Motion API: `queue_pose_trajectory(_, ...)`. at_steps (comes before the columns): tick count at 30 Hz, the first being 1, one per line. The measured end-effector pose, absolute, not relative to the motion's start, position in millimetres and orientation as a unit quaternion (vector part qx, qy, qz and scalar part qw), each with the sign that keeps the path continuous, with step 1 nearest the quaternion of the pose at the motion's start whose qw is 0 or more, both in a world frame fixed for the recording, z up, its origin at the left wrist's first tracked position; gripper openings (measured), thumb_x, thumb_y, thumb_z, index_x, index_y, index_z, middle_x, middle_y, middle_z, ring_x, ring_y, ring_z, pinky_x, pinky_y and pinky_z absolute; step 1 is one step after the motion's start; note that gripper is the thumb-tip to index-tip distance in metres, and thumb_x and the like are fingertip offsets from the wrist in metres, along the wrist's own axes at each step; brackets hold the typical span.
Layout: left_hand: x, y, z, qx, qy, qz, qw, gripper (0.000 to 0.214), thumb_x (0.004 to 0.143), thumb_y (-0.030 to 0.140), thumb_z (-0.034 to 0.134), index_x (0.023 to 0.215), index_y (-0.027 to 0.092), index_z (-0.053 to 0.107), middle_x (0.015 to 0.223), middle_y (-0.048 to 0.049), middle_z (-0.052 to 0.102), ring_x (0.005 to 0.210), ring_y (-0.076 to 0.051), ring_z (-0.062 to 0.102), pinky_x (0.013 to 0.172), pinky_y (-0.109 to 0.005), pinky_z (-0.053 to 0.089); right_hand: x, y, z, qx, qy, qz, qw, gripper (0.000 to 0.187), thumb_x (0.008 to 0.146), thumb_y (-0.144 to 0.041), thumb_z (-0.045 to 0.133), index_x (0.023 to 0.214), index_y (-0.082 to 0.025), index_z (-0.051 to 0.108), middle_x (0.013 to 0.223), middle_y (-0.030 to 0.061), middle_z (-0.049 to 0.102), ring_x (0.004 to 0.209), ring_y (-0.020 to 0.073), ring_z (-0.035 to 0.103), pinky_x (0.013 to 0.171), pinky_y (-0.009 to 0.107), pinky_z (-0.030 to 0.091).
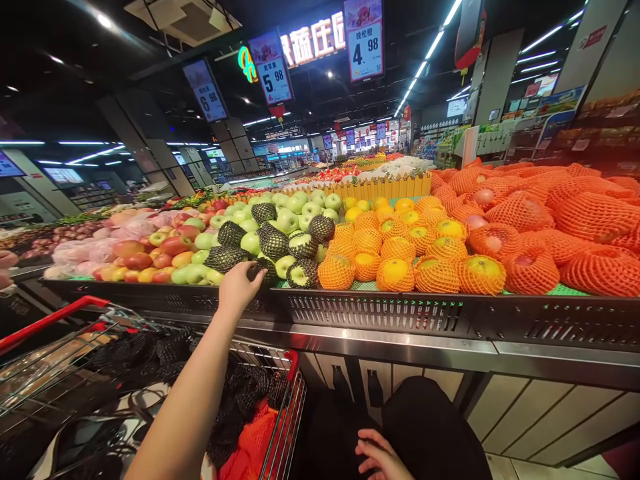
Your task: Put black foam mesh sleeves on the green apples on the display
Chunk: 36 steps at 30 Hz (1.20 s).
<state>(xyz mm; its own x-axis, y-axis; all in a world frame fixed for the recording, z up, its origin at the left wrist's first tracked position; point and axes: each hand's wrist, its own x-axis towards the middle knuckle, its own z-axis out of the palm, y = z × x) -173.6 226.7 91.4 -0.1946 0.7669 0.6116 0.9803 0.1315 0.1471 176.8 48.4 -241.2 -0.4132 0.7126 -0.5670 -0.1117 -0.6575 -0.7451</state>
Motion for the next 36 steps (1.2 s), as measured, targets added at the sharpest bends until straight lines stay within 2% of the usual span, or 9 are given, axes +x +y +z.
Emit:
queue_pose_trajectory(5, -184, 234, 97, -0.593, -0.75, -0.246, 0.162, 0.051, 0.077, 0.056, 0.065, 0.105, 0.014, 0.071, 0.103, -0.0153, 0.075, 0.096, -0.034, 0.069, 0.081, -0.038, 0.053, 176, 47, -240, -0.472, -0.314, 0.781, 0.262, 0.062, 0.058, -0.061, 0.075, 0.106, -0.022, 0.066, 0.096, 0.0056, 0.065, 0.074, 0.0169, 0.064, 0.058, 0.024, 0.041)
queue_pose_trajectory(11, -183, 242, 91, -0.599, -0.745, -0.252, 0.15, 0.048, 0.076, 0.054, 0.069, 0.1, 0.014, 0.071, 0.097, -0.0163, 0.075, 0.092, -0.035, 0.07, 0.081, -0.04, 0.054, 176, 47, -242, -0.474, -0.324, 0.774, 0.266, 0.06, 0.06, -0.061, 0.075, 0.105, -0.022, 0.066, 0.097, 0.0065, 0.067, 0.075, 0.0173, 0.065, 0.058, 0.024, 0.042)
queue_pose_trajectory(16, -188, 232, 77, -0.586, -0.703, -0.391, 0.097, 0.055, 0.073, 0.052, 0.073, 0.113, 0.014, 0.067, 0.11, -0.016, 0.072, 0.101, -0.034, 0.068, 0.088, -0.043, 0.054, 180, 46, -236, -0.479, -0.339, 0.761, 0.277, 0.052, 0.064, -0.058, 0.074, 0.103, -0.023, 0.068, 0.096, 0.0052, 0.07, 0.076, 0.0175, 0.066, 0.062, 0.026, 0.045)
queue_pose_trajectory(19, -197, 203, 53, -0.571, -0.642, -0.507, 0.065, 0.057, 0.081, 0.049, 0.065, 0.127, 0.016, 0.058, 0.124, -0.0145, 0.066, 0.11, -0.028, 0.065, 0.089, -0.04, 0.056, 184, 44, -227, -0.481, -0.343, 0.756, 0.284, 0.049, 0.066, -0.055, 0.074, 0.102, -0.024, 0.069, 0.095, 0.0049, 0.071, 0.079, 0.0192, 0.067, 0.064, 0.027, 0.047)
queue_pose_trajectory(21, -206, 176, 29, -0.546, -0.639, -0.537, 0.068, 0.054, 0.086, 0.047, 0.059, 0.13, 0.016, 0.054, 0.128, -0.0149, 0.063, 0.114, -0.026, 0.063, 0.09, -0.038, 0.055, 188, 43, -222, -0.479, -0.346, 0.758, 0.276, 0.048, 0.067, -0.054, 0.073, 0.105, -0.025, 0.068, 0.098, 0.0047, 0.072, 0.083, 0.0202, 0.068, 0.067, 0.029, 0.049)
queue_pose_trajectory(25, -231, 118, -32, -0.521, -0.729, -0.442, 0.024, 0.048, 0.088, 0.045, 0.051, 0.125, 0.014, 0.055, 0.124, -0.0154, 0.065, 0.109, -0.025, 0.065, 0.092, -0.04, 0.053, 192, 43, -220, -0.473, -0.364, 0.76, 0.256, 0.046, 0.073, -0.052, 0.07, 0.11, -0.025, 0.067, 0.107, 0.0056, 0.071, 0.09, 0.0219, 0.068, 0.076, 0.031, 0.051)
queue_pose_trajectory(31, -253, 56, -106, -0.522, -0.795, -0.286, -0.12, 0.035, 0.078, 0.041, 0.062, 0.1, 0.015, 0.07, 0.103, -0.0119, 0.074, 0.092, -0.024, 0.069, 0.087, -0.037, 0.054, 186, 42, -225, -0.458, -0.387, 0.774, 0.204, 0.046, 0.074, -0.053, 0.071, 0.11, -0.025, 0.068, 0.11, 0.0056, 0.071, 0.092, 0.0218, 0.068, 0.078, 0.032, 0.051)
queue_pose_trajectory(33, -250, 49, -119, -0.533, -0.794, -0.241, -0.163, 0.027, 0.075, 0.039, 0.068, 0.088, 0.016, 0.073, 0.101, -0.0111, 0.074, 0.098, -0.026, 0.069, 0.089, -0.037, 0.052, 185, 41, -224, -0.46, -0.389, 0.773, 0.198, 0.046, 0.073, -0.052, 0.073, 0.11, -0.025, 0.068, 0.11, 0.0056, 0.071, 0.091, 0.0214, 0.067, 0.076, 0.032, 0.051)
queue_pose_trajectory(36, -238, 50, -129, -0.553, -0.786, -0.19, -0.202, 0.019, 0.073, 0.035, 0.075, 0.077, 0.017, 0.073, 0.114, -0.012, 0.07, 0.12, -0.028, 0.058, 0.103, -0.04, 0.044, 186, 41, -223, -0.469, -0.386, 0.769, 0.2, 0.045, 0.073, -0.052, 0.073, 0.109, -0.025, 0.068, 0.109, 0.0058, 0.071, 0.09, 0.0214, 0.067, 0.075, 0.032, 0.05)
